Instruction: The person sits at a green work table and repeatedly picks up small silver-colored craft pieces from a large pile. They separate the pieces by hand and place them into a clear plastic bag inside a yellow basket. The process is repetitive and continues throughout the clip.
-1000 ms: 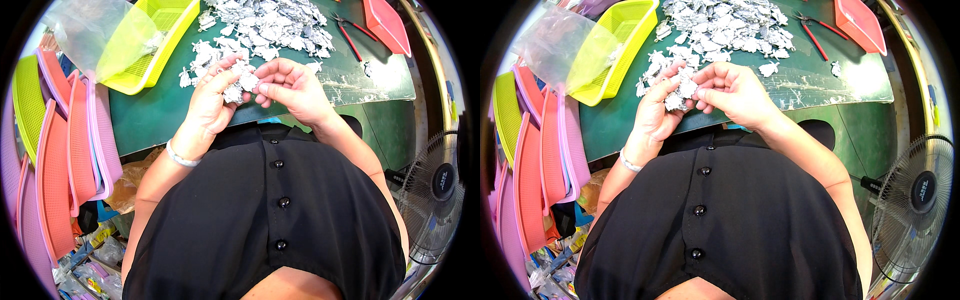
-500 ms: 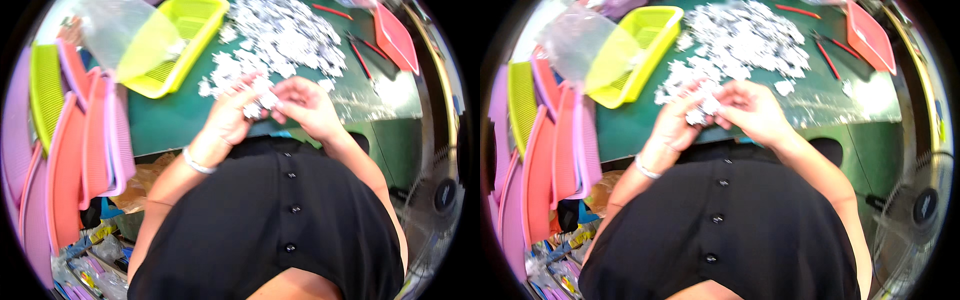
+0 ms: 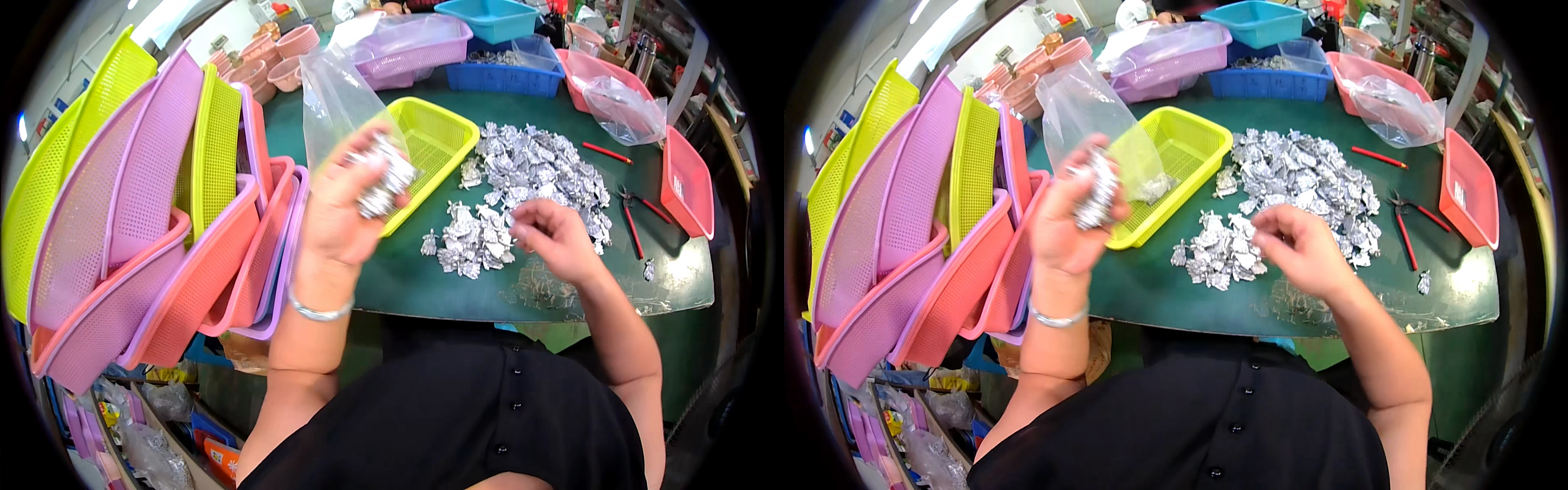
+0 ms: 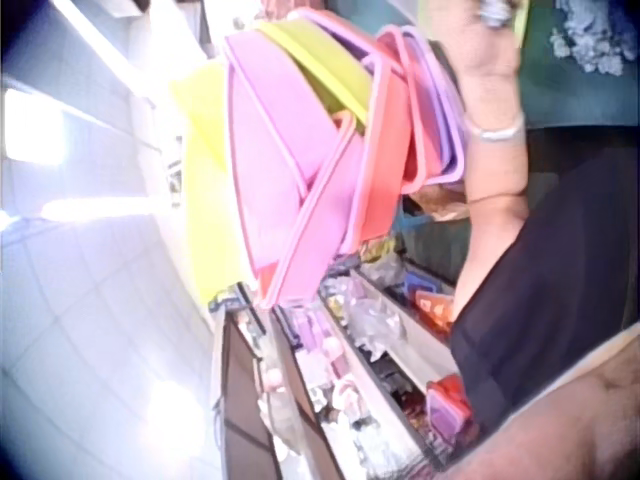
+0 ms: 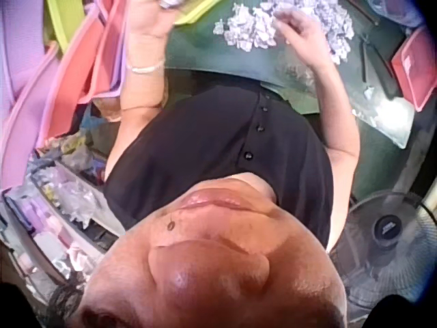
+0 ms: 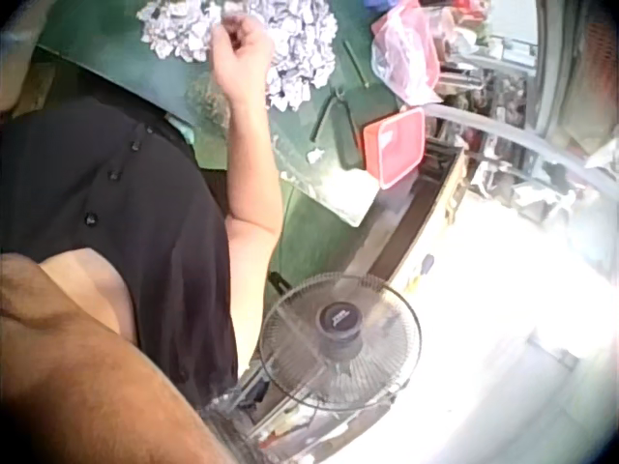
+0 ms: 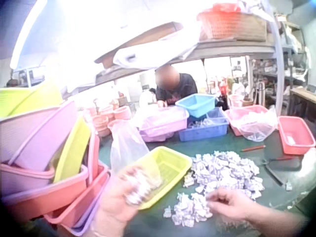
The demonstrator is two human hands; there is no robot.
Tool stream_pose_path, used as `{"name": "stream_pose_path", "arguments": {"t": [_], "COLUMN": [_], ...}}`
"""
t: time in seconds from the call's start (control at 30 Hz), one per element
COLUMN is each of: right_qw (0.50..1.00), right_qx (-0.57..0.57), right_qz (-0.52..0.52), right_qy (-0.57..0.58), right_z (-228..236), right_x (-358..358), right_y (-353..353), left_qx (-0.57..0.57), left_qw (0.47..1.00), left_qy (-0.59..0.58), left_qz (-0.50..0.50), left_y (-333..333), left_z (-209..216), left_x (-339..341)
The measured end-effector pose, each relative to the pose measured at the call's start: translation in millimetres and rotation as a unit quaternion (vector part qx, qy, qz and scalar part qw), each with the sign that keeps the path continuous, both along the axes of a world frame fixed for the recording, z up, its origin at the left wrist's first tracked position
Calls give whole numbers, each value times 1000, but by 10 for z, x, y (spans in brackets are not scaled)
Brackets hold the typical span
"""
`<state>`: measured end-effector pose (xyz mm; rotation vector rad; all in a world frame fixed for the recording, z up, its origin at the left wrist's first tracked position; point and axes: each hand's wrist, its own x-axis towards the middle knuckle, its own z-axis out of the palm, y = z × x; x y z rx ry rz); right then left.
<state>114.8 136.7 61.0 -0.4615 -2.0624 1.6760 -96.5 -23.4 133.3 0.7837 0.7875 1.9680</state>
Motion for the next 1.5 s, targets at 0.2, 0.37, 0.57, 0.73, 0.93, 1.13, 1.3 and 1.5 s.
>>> {"name": "stream_pose_path", "arguments": {"t": [0.2,0.37,0.57,0.73,0.93,1.13,1.3,1.5], "right_qw": [901,832,763,746,746,736,746,821], "right_qx": [419,540,630,652,657,671,637,552], "right_qz": [26,32,103,95,60,33,-33,-38], "right_qy": [108,124,97,94,93,87,192,139], "right_z": [773,1206,1294,1246,1148,1226,1049,649], "right_x": [-1044,-1951,-2211,-1992,-1774,-1617,-1533,-984], "right_y": [297,146,-25,-79,92,58,104,237], "left_qx": [116,50,-98,-164,-275,-405,-457,-329], "left_qw": [990,996,980,970,927,745,709,623], "left_qy": [20,16,68,120,213,526,537,684], "left_qz": [83,75,162,135,139,65,12,189], "left_y": [50,458,852,764,535,666,871,491], "left_z": [966,1463,1340,1056,1034,808,580,806], "left_x": [-530,-957,-1105,-1195,-1073,-1088,-1295,-979]}}
